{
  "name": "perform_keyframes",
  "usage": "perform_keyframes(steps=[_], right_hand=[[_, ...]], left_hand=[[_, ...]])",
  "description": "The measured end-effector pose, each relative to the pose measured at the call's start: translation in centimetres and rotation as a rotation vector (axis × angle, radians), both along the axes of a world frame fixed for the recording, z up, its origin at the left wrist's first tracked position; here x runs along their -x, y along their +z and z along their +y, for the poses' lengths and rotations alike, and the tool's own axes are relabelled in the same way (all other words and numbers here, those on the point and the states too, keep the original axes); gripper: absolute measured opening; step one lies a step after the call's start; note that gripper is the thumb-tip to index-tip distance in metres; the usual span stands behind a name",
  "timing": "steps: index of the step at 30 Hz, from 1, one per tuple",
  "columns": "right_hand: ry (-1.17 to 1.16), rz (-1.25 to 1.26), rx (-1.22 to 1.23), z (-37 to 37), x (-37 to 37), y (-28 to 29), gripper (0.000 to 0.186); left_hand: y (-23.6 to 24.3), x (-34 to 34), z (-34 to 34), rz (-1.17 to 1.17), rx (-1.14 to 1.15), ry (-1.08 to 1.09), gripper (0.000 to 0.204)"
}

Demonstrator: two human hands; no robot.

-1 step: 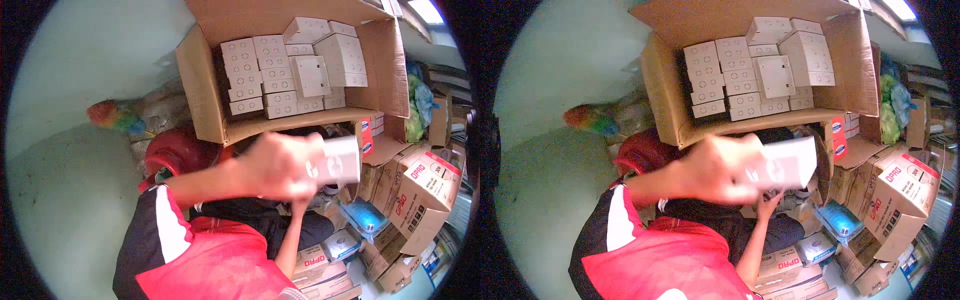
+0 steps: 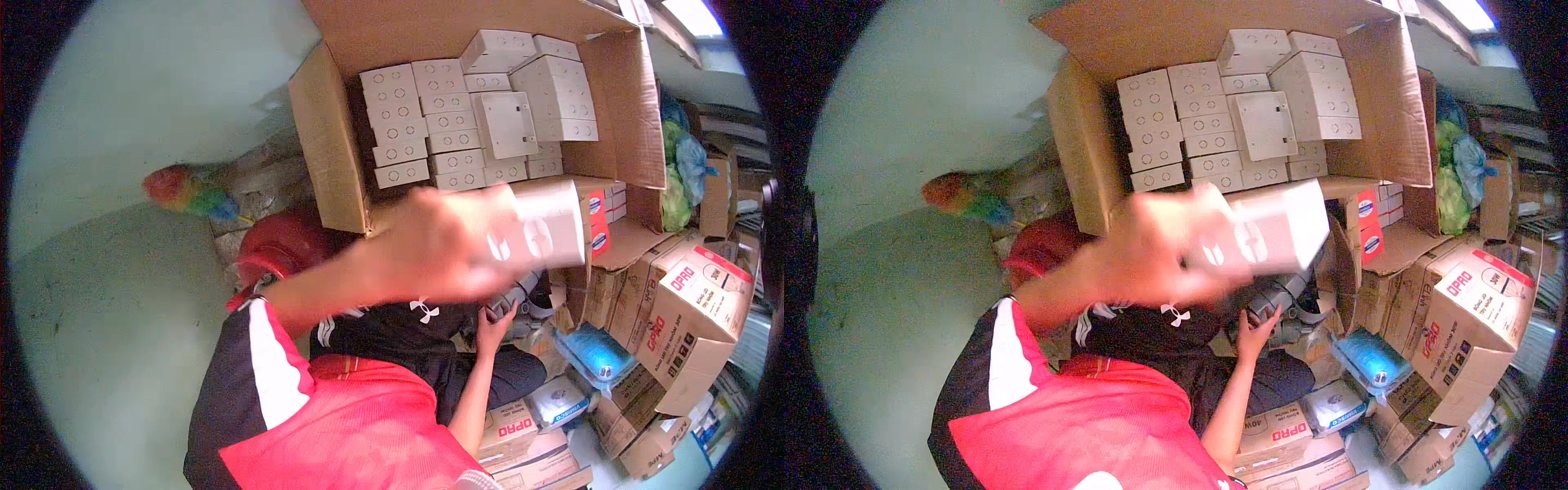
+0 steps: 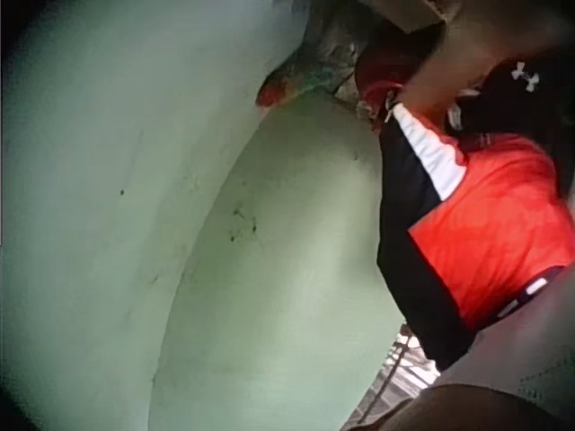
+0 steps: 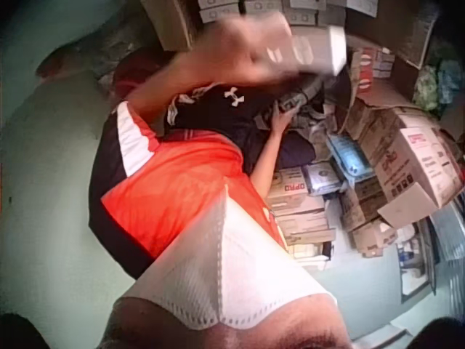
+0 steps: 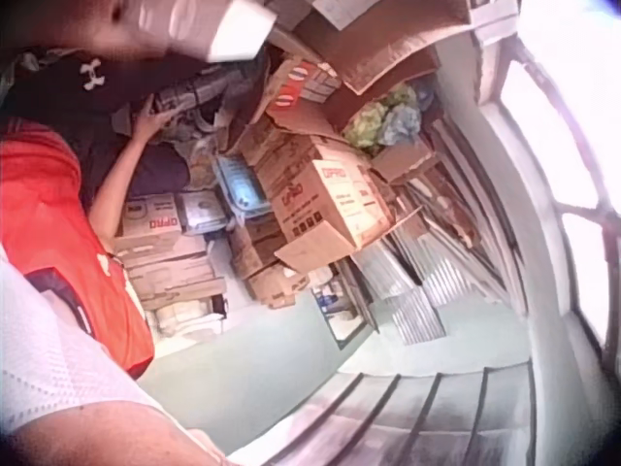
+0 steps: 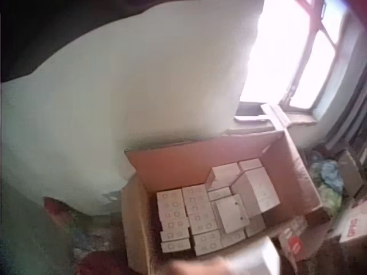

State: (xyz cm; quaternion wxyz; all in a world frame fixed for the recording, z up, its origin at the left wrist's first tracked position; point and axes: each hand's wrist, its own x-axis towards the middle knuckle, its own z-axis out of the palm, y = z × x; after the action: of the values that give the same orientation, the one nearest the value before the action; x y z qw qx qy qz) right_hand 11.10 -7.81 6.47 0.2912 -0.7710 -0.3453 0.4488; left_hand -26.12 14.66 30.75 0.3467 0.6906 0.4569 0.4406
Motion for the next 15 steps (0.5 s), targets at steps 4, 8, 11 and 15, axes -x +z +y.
perform_keyframes(steps=[4, 8, 11, 15], right_hand=[[0.022, -0.083, -0.03, 0.1, -0.1, 0.3, 0.088], [0.009, -0.088, -0.025, -0.9, -0.7, 0.5, 0.079], [0.014, -0.085, -0.046, -1.4, -0.9, 0.2, 0.075], [-0.033, -0.06, -0.057, -1.6, -0.8, 0.1, 0.071]], left_hand=[[1.4, 6.8, 5.0, 0.383, 0.025, 0.164, 0.043], [0.1, 9.4, 6.5, 0.594, 0.138, -0.016, 0.044], [-2.3, 9.6, 6.7, 0.669, 0.236, -0.218, 0.048], [-6.1, 9.0, 7.4, 0.751, 0.278, -0.357, 0.052]])
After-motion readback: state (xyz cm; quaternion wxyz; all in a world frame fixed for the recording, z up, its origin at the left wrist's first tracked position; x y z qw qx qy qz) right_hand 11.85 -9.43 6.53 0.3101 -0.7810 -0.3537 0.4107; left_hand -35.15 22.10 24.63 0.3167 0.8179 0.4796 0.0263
